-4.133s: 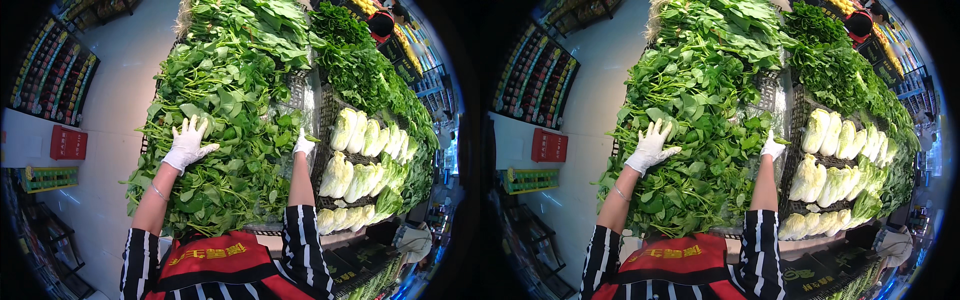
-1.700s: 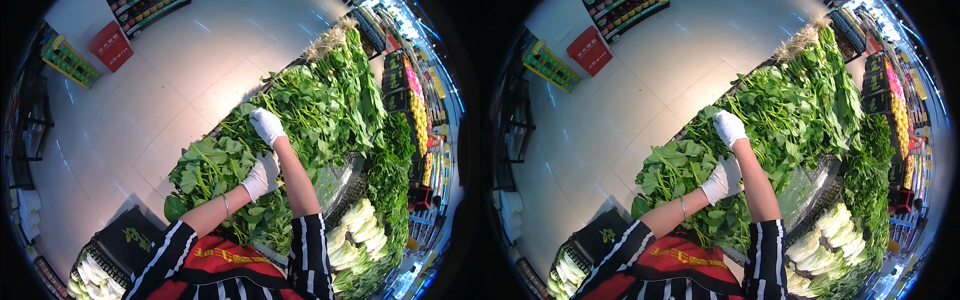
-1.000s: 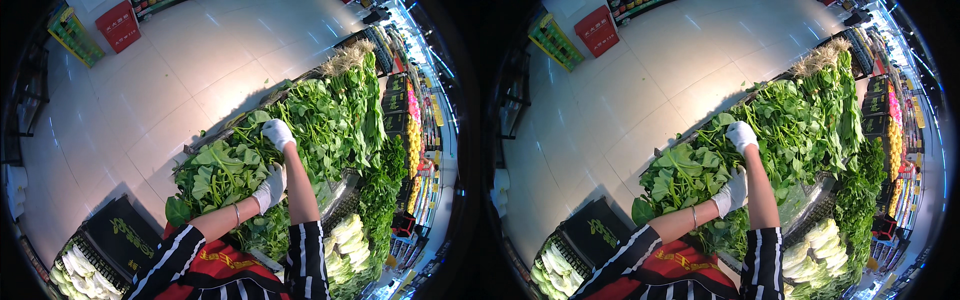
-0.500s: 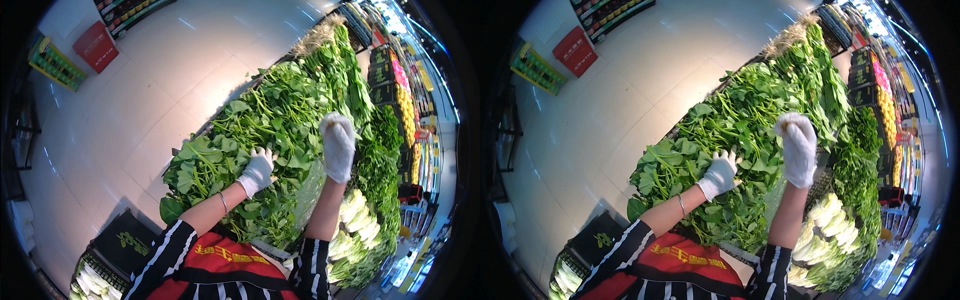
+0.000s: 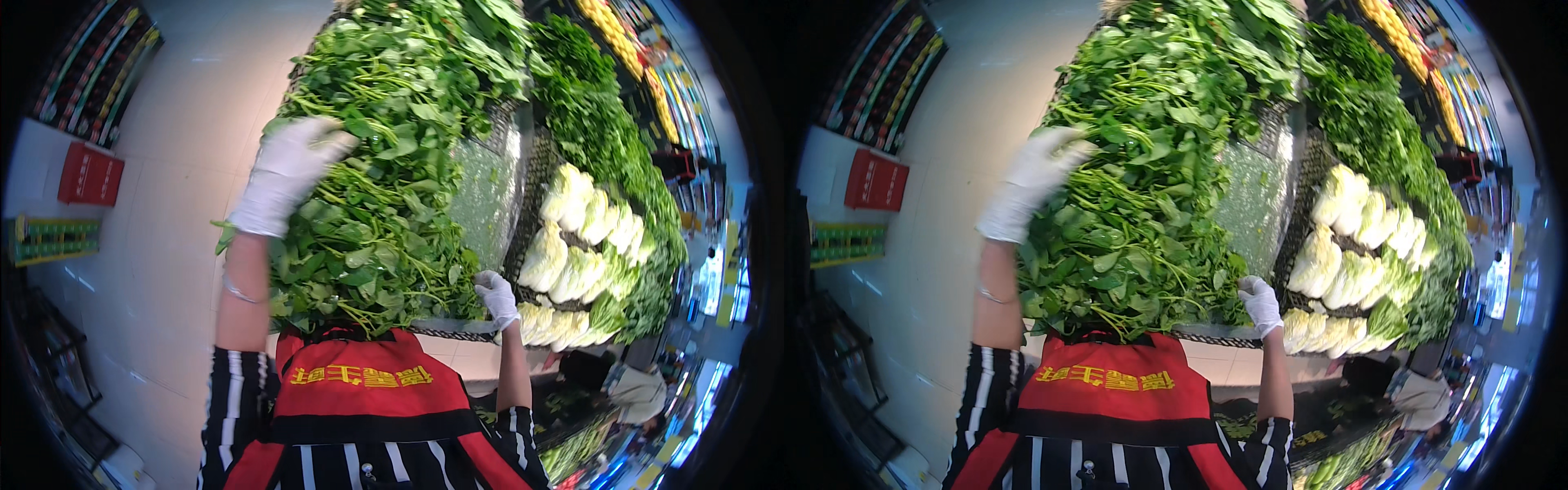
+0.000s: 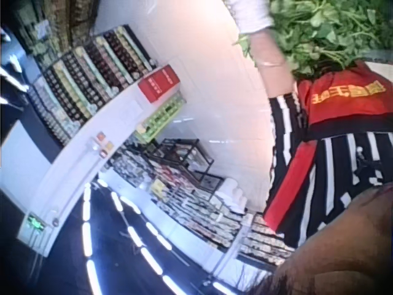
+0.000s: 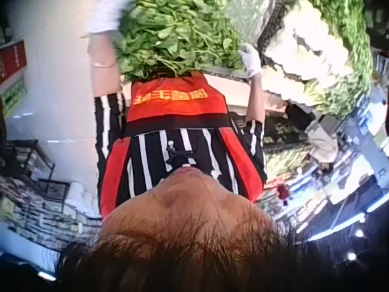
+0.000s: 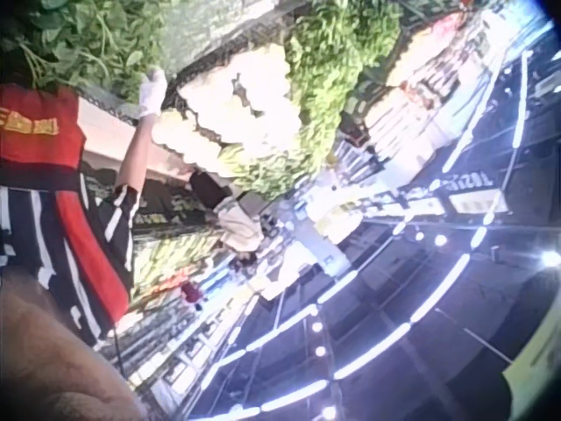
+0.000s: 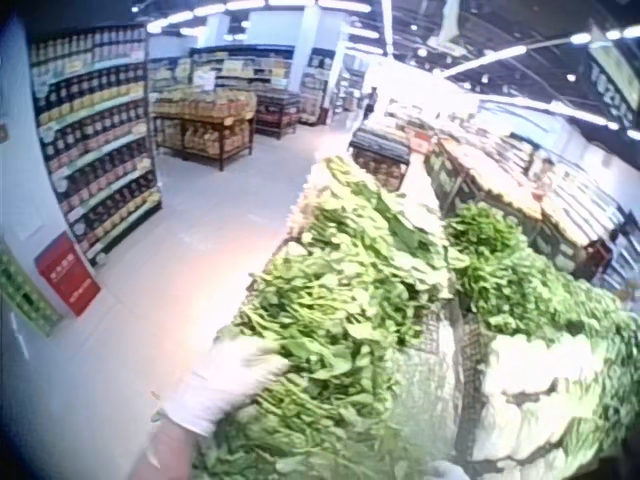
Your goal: The person sorts leafy green vegetables on a supermarket produce display, picking up bunches, removing wilted leaves, and placing the cleaned greens into a red basket. The person also picks up a fallen leaf from the floor and returns it to the display.
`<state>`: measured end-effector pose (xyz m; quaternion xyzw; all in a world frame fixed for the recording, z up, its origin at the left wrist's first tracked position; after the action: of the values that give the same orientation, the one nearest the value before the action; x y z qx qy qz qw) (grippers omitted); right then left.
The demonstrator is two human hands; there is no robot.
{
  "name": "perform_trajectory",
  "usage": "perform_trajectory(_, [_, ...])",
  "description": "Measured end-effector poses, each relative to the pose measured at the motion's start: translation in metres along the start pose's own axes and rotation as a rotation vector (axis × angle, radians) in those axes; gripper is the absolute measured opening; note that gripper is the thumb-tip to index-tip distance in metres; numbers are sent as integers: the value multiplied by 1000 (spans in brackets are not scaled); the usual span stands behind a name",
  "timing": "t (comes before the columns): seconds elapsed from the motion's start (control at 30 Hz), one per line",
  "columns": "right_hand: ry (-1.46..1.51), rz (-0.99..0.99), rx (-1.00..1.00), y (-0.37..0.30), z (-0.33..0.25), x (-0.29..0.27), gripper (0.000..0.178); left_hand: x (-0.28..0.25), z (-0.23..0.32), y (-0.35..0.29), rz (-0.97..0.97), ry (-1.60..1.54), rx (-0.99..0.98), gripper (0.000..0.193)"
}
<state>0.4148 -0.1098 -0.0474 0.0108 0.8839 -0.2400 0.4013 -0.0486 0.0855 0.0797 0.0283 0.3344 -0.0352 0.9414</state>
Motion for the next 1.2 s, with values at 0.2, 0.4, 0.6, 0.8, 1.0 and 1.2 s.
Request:
perform_trajectory(0.2, [-100,236,-40,-16,64,-12,16,-76,-113,44,-39,296,-110,29])
perform_trajectory(0.4, [134,223,-74,-32,62,2,19,-14,-182,20,-236,552,222,70])
perform_trajectory(0.6, [134,168,-131,-49,50,15,17,3,-202,21,-204,717,29,46])
perform_trajectory(0.8, [217,212,-142,-63,58,23,17,-98,-183,28,54,638,41,20])
perform_trajectory(1.0, [205,201,-69,-70,68,49,20,-123,-78,24,228,100,331,26])
perform_trajectory(1.2, [131,191,-105,-85,70,52,20,3,-18,17,-224,607,630,54])
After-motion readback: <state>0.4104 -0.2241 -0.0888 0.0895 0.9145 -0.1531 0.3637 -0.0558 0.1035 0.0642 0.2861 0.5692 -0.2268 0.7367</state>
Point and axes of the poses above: each hand's wrist, its own y-axis towards the middle knuckle, its own x-axis out of the palm, z = x × y, the point moved 5 cm from there along y, towards the middle knuckle, and after that the axes turned 2 degrees about z, right-handed, at the moved point
